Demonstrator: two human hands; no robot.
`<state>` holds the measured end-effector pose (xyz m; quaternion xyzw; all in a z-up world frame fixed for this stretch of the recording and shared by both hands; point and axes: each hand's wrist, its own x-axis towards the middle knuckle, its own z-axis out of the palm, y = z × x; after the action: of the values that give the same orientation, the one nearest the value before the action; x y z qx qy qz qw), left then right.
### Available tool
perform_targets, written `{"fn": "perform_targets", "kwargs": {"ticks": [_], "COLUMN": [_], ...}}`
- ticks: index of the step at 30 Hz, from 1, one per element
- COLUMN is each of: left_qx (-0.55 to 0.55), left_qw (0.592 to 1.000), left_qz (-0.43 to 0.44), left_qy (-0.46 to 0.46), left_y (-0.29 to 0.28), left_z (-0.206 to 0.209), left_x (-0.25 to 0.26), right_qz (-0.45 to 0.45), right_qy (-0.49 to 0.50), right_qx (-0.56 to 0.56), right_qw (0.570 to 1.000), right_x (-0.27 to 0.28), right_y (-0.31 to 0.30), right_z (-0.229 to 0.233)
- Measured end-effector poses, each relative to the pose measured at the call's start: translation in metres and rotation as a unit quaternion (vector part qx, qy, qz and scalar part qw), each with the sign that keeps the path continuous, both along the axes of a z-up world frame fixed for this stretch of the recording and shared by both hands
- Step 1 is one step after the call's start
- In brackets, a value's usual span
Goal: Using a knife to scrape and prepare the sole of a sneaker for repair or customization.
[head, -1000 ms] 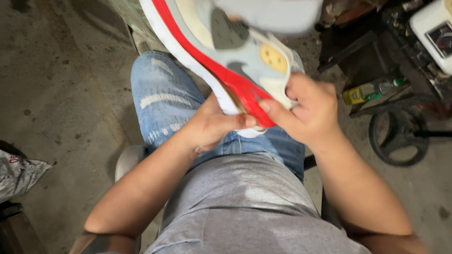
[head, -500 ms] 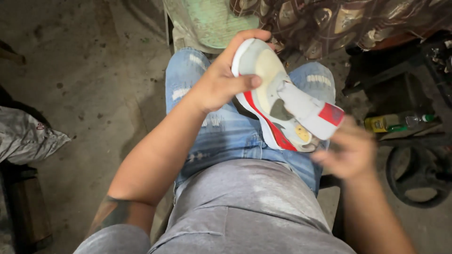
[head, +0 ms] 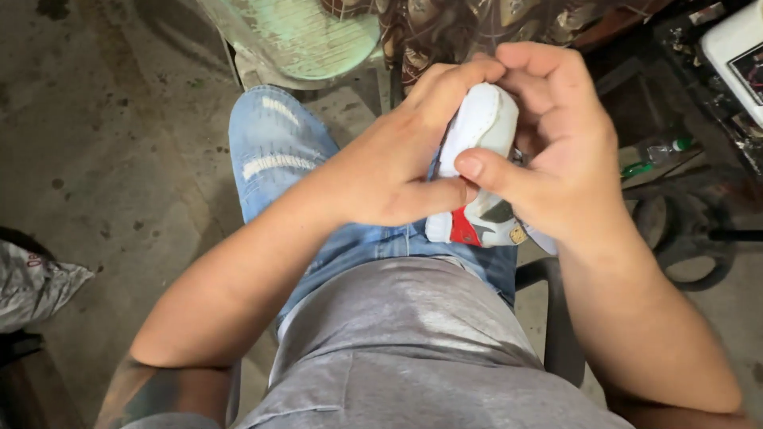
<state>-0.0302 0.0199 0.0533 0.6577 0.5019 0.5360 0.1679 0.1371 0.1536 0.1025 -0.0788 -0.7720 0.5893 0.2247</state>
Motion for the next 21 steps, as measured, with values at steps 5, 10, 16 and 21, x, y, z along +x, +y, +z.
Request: {"fn": "perform_targets", "kwargs": {"ticks": [5, 10, 16, 21], "left_qx": [0.021, 0.048, 0.024, 0.039], "left_qw": [0.999, 0.997, 0.996, 0.995], "left_qz": [-0.025, 0.037, 0.077, 0.068], "left_qy": [0.027, 0.046, 0.04, 0.06], "left_y": [0.003, 0.005, 0.003, 0.002], "left_z": [0.007, 0.007, -0.001, 0.002], "left_x": [0.007, 0.024, 0.028, 0.025], "right_qz": [0.023, 0.01, 0.011, 0.006], "right_qy": [0.027, 0.052, 0.057, 0.075], "right_qx": [-0.009, -0.013, -0.013, -0.036], "right_qw": [0.999, 0.999, 0.998, 0.997], "right_x": [0.01, 0.019, 0.022, 0.021], "right_y": [0.003, 0.014, 0.02, 0.023], "right_z": [0.001, -0.015, -0.026, -0.028]}}
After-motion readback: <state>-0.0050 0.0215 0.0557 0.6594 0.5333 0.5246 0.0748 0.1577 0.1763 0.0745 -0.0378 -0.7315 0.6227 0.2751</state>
